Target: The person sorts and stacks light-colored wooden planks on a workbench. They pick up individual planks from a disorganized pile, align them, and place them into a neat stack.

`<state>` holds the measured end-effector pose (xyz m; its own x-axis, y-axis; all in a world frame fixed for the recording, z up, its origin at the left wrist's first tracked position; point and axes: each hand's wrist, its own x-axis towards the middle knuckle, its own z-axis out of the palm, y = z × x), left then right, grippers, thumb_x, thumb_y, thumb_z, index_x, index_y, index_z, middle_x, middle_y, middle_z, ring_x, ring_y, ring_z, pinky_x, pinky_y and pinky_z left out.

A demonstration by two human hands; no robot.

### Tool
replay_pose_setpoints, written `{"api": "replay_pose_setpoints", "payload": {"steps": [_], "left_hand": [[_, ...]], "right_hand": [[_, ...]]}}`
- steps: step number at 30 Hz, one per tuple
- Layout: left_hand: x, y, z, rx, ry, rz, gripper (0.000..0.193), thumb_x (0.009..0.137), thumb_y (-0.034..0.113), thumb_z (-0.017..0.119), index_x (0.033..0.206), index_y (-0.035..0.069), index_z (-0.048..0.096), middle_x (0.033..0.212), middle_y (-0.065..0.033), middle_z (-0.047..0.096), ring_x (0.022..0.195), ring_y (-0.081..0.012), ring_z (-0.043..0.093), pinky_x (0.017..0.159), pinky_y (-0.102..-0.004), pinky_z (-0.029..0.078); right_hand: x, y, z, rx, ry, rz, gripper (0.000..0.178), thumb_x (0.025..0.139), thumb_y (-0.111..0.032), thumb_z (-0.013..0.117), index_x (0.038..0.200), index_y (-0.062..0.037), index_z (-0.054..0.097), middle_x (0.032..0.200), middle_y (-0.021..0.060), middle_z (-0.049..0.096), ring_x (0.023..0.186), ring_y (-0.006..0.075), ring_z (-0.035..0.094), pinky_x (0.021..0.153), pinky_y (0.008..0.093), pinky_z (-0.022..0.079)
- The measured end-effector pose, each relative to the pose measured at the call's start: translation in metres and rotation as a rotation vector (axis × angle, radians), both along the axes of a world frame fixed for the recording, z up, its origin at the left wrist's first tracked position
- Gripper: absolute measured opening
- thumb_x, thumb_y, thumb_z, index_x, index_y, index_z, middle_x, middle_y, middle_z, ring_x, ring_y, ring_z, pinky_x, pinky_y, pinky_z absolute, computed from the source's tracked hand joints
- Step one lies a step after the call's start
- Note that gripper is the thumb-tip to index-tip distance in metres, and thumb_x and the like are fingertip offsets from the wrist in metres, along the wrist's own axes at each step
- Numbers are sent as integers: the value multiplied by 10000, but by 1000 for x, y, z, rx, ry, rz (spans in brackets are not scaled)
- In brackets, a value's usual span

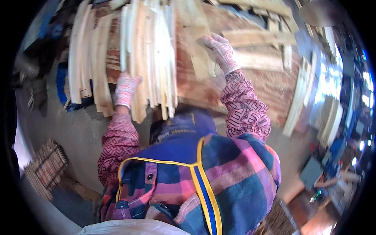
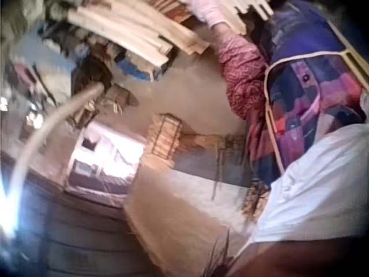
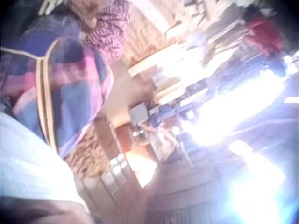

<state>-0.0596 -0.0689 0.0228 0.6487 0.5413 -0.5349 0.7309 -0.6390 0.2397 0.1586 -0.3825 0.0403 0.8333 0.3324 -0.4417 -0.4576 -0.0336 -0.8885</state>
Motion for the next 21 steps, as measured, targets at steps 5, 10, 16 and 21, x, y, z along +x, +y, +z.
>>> {"api": "replay_pose_setpoints", "payload": {"steps": [5, 10, 16, 21], "left_hand": [[-9, 13, -17, -200, -226, 161, 713, 786, 356, 781, 1315, -61, 545, 1236, -248, 648, 1146, -367, 632, 1011, -400, 476], [-7, 3, -12, -254, -260, 215, 509, 815, 268, 733, 1226, -9, 617, 1085, -171, 713, 941, -300, 687, 879, -399, 514], [-5, 2, -6, -257, -286, 158, 455, 812, 266, 706, 1163, -19, 653, 996, -132, 722, 857, -271, 683, 820, -383, 529], [1, 5, 5, -14, -115, 83, 633, 761, 380, 740, 1227, -36, 635, 1111, -212, 713, 1033, -355, 682, 917, -423, 508]], "right_hand": [[-78, -65, 10, -106, 80, 99, 481, 925, -290, 722, 1282, 21, 634, 1090, 74, 714, 970, 137, 669, 884, 290, 531], [-108, -91, -32, 147, 262, 216, 431, 881, -213, 764, 1246, -9, 659, 1052, 68, 717, 923, 137, 675, 853, 292, 542], [-117, -85, -25, -110, 180, 383, 420, 857, -218, 732, 1250, -77, 693, 1059, 58, 736, 960, 163, 677, 927, 318, 522], [-130, -123, -20, -603, -345, 209, 424, 927, -371, 579, 1215, -79, 685, 1088, 153, 719, 1045, 251, 678, 939, 352, 503]]}}
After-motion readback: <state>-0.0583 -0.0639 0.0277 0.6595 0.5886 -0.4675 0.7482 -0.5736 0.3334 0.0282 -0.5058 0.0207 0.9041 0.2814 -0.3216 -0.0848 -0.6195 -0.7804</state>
